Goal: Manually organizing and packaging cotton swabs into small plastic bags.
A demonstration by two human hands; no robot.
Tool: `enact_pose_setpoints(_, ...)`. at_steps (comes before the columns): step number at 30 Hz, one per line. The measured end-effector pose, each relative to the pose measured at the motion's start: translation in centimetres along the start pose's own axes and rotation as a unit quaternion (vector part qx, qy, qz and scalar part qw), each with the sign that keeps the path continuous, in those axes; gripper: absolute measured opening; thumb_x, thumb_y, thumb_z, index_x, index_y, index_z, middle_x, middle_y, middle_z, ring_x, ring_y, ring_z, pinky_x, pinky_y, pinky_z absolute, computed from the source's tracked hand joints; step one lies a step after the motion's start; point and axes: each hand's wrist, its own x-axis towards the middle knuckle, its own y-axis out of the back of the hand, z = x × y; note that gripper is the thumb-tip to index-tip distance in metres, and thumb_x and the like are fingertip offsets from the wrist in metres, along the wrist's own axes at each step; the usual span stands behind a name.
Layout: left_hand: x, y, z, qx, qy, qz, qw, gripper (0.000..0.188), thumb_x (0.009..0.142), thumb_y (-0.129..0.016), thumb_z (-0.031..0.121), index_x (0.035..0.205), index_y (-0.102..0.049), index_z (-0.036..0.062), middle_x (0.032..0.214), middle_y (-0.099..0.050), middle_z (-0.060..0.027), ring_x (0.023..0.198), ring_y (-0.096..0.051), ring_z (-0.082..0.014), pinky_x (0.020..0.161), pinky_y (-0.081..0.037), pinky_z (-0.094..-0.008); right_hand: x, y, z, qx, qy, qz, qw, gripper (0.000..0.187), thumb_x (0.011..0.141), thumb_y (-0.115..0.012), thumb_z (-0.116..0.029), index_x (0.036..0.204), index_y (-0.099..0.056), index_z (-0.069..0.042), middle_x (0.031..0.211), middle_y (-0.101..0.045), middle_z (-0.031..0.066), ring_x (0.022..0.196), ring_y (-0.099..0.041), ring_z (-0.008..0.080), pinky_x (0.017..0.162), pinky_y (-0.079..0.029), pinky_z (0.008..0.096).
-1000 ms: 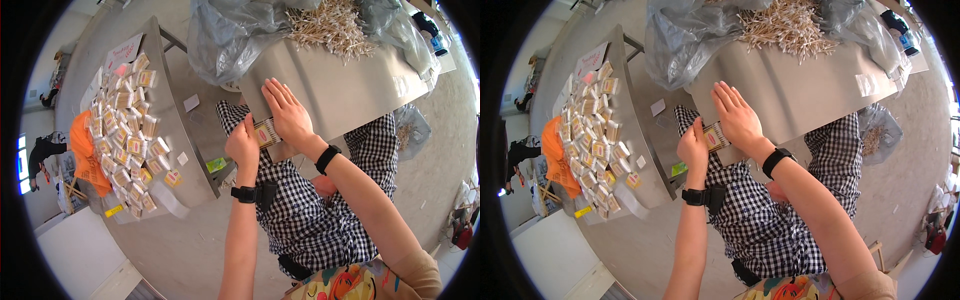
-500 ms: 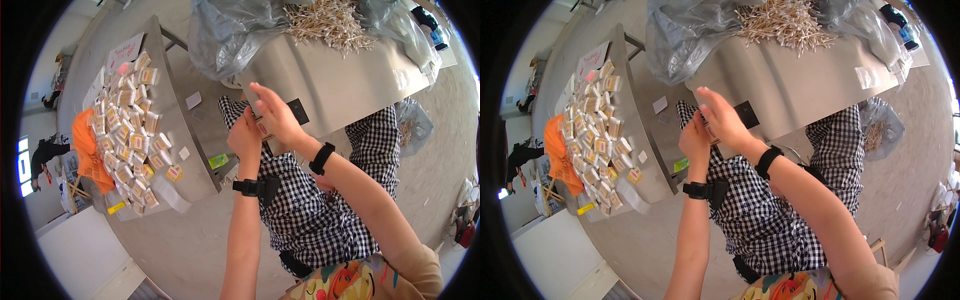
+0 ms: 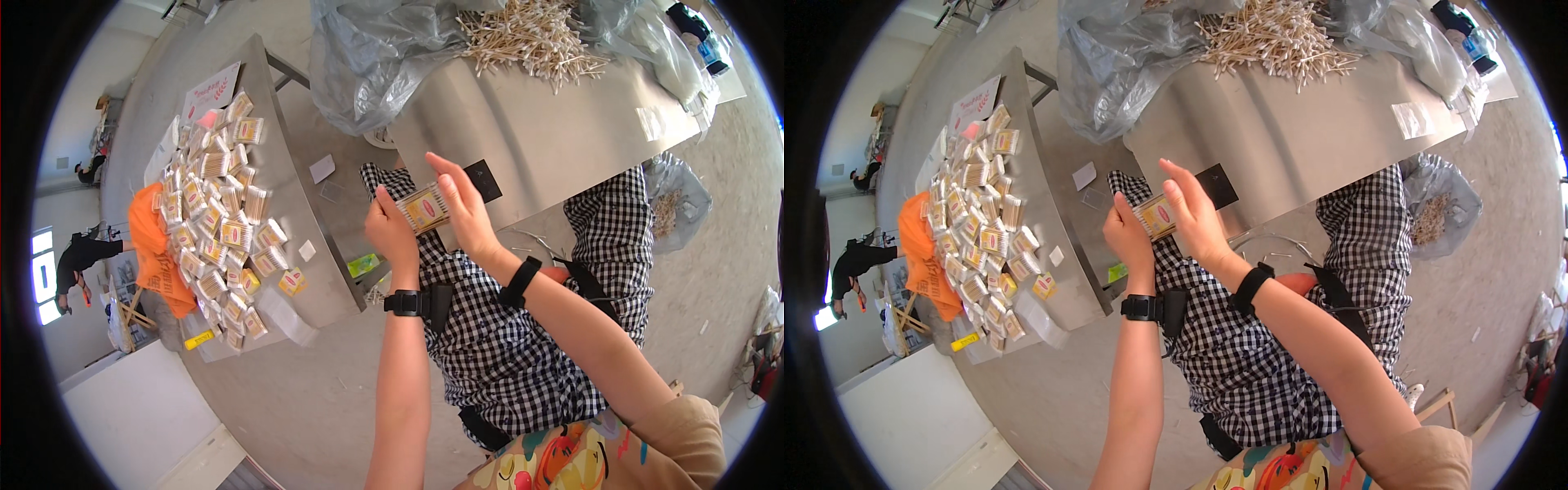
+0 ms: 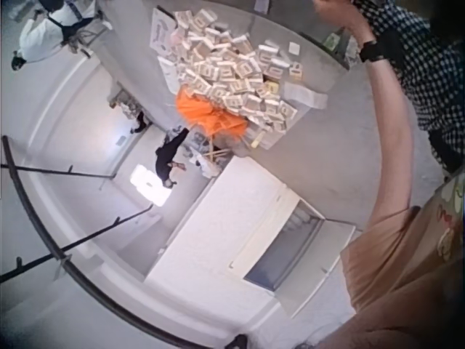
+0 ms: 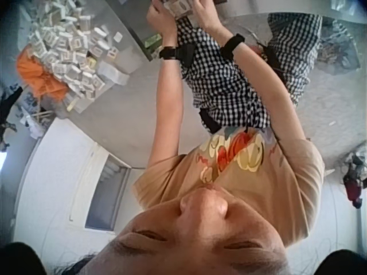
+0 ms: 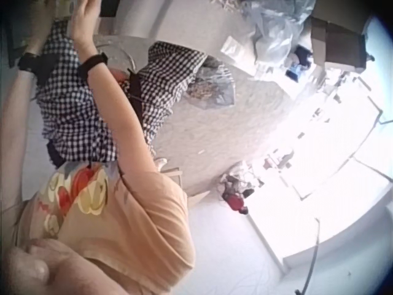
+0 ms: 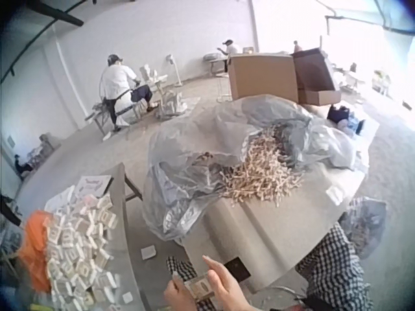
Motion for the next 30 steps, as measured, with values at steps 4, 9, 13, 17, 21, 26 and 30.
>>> enact_pose_setpoints(4, 0.2, 0.0, -0.4, -0.013, -0.01, -0.012, 1.0, 0.057, 0.106, -0.049, 0.04, 0.073, -0.053, -0.006, 0.06, -0.046, -0.0087, 0.06, -0.039, -0.0148, 0.055, -0.035, -0.0384, 0.0, 0.0, -0.4, 0.019, -0.005, 0.005, 1.0, 0.056, 0.106, -0.043, -0.045, 0.146, -0.046, -0.005, 0.15, -0.047, 0.0158, 0.141, -0.042, 0.0264, 0.116, -0.032, 0.0377)
enact_pose_setpoints(9, 0.0, 0.0, -0.4, -0.067, 0.045, 0.003, 0.997, 0.058, 0.105, -0.051, 0.043, 0.071, -0.054, -0.0046, 0.061, -0.054, -0.0098, 0.059, -0.045, -0.016, 0.058, -0.039, -0.037, 2.3, 4.6, -0.4, -0.082, 0.09, 0.048, 0.991, 0.046, 0.104, -0.052, -0.032, 0.14, -0.05, -0.004, 0.148, -0.048, 0.0164, 0.139, -0.044, 0.032, 0.114, -0.036, 0.0397)
enact_pose_setpoints(13, -0.3, 0.0, -0.6, -0.114, 0.056, -0.008, 0.992, 0.057, 0.103, -0.053, 0.045, 0.071, -0.055, -0.0016, 0.064, -0.056, -0.0041, 0.063, -0.05, -0.0149, 0.062, -0.041, -0.0347, 5.6, 14.0, -0.3, -0.373, 0.222, 0.151, 0.888, 0.038, 0.096, -0.061, -0.016, 0.132, -0.057, -0.005, 0.142, -0.051, 0.0168, 0.136, -0.045, 0.0383, 0.111, -0.041, 0.0428)
enact_pose_setpoints(17, 0.0, 0.5, -1.4, -0.11, 0.031, 0.008, 0.993, 0.041, 0.104, -0.055, 0.036, 0.086, -0.057, -0.0006, 0.079, -0.059, -0.0056, 0.076, -0.054, -0.015, 0.072, -0.044, -0.0319, 7.6, 19.6, -1.1, -0.482, 0.199, 0.213, 0.826, 0.037, 0.096, -0.06, -0.02, 0.133, -0.059, -0.016, 0.148, -0.046, 0.0188, 0.14, -0.041, 0.0369, 0.116, -0.034, 0.0445)
enact_pose_setpoints(21, -1.2, 0.9, -1.0, -0.146, -0.067, 0.151, 0.975, 0.027, 0.104, -0.054, 0.025, 0.112, -0.053, -0.0013, 0.106, -0.059, -0.0093, 0.093, -0.057, -0.0174, 0.087, -0.047, -0.034, 9.1, 19.8, -2.2, -0.533, 0.192, 0.163, 0.808, 0.04, 0.096, -0.059, -0.029, 0.136, -0.058, -0.027, 0.153, -0.039, 0.0219, 0.145, -0.033, 0.0358, 0.121, -0.025, 0.0455)
enact_pose_setpoints(26, -4.9, -0.7, 5.9, -0.103, -0.154, 0.021, 0.982, 0.026, 0.103, -0.054, 0.017, 0.12, -0.05, -0.0014, 0.118, -0.057, -0.012, 0.105, -0.057, -0.0201, 0.091, -0.047, -0.0353, 11.5, 20.2, -1.7, -0.588, 0.153, 0.183, 0.773, 0.044, 0.098, -0.057, -0.028, 0.141, -0.051, -0.021, 0.153, -0.039, 0.0211, 0.148, -0.029, 0.033, 0.122, -0.024, 0.0452)
enact_pose_setpoints(30, -5.5, -4.6, 10.2, -0.112, -0.209, -0.141, 0.961, 0.028, 0.099, -0.056, 0.009, 0.125, -0.05, -0.0006, 0.127, -0.057, -0.0134, 0.111, -0.058, -0.0218, 0.09, -0.048, -0.0354, 10.1, 21.0, -1.1, -0.589, 0.181, 0.163, 0.771, 0.045, 0.098, -0.056, -0.022, 0.139, -0.048, -0.006, 0.151, -0.043, 0.0192, 0.142, -0.039, 0.0323, 0.12, -0.029, 0.0423)
